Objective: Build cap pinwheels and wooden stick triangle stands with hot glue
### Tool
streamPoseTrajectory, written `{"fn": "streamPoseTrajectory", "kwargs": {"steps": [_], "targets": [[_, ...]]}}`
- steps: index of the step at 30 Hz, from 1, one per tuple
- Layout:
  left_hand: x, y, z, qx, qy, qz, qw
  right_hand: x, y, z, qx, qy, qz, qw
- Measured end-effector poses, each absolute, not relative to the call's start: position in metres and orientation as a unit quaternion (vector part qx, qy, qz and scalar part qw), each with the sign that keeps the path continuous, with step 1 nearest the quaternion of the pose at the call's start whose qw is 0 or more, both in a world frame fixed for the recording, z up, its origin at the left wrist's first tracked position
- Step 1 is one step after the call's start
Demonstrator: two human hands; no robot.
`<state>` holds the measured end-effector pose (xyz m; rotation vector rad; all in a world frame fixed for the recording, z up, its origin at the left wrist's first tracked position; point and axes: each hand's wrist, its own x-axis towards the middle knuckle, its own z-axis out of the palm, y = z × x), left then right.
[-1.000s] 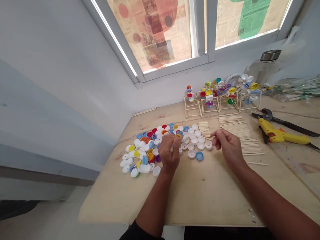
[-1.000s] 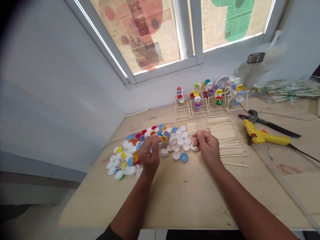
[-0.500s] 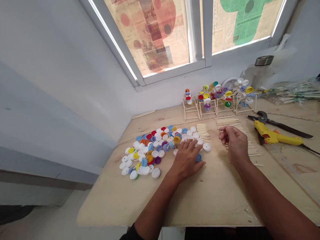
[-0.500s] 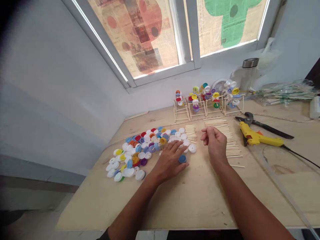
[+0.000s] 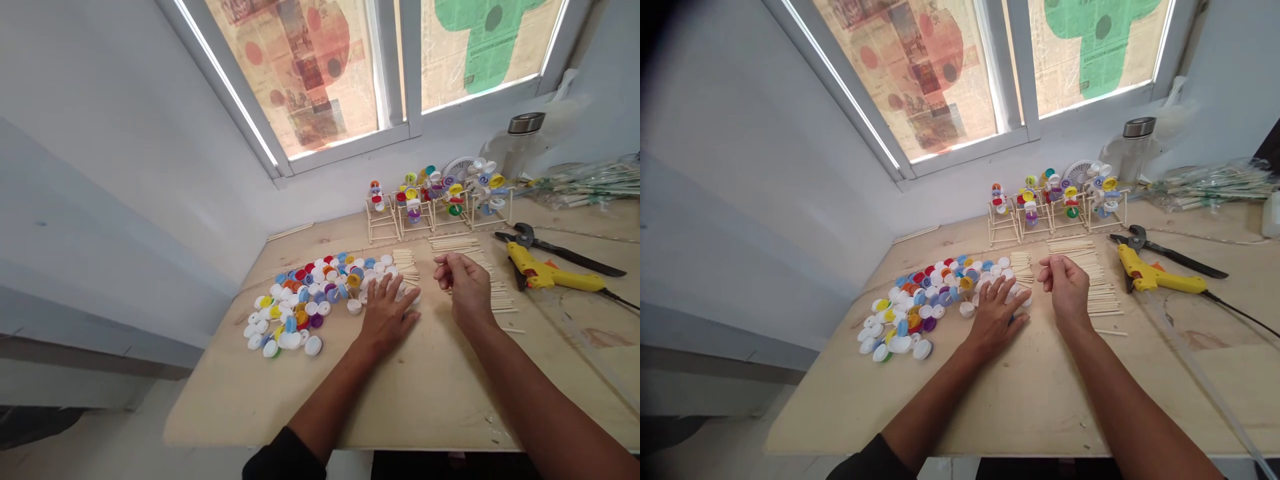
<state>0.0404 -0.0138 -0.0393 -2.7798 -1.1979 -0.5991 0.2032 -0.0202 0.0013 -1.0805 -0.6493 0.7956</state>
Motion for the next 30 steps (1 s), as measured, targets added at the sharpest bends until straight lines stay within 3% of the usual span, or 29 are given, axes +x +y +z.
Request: {"fn": "streamPoseTrajectory", "kwargs": {"steps": [10, 30], "targets": [[0.041, -0.015, -0.043, -0.883, -0.381, -0.268, 0.055, 0.201, -0.019, -0.003, -0.495, -0.309, 0.353, 0.732], [0.043, -0.019, -0.040, -0.872, -0.396, -0.280, 0.055, 0.194, -0.018, -0.025, -0.542, -0.411, 0.330, 0.654]]}}
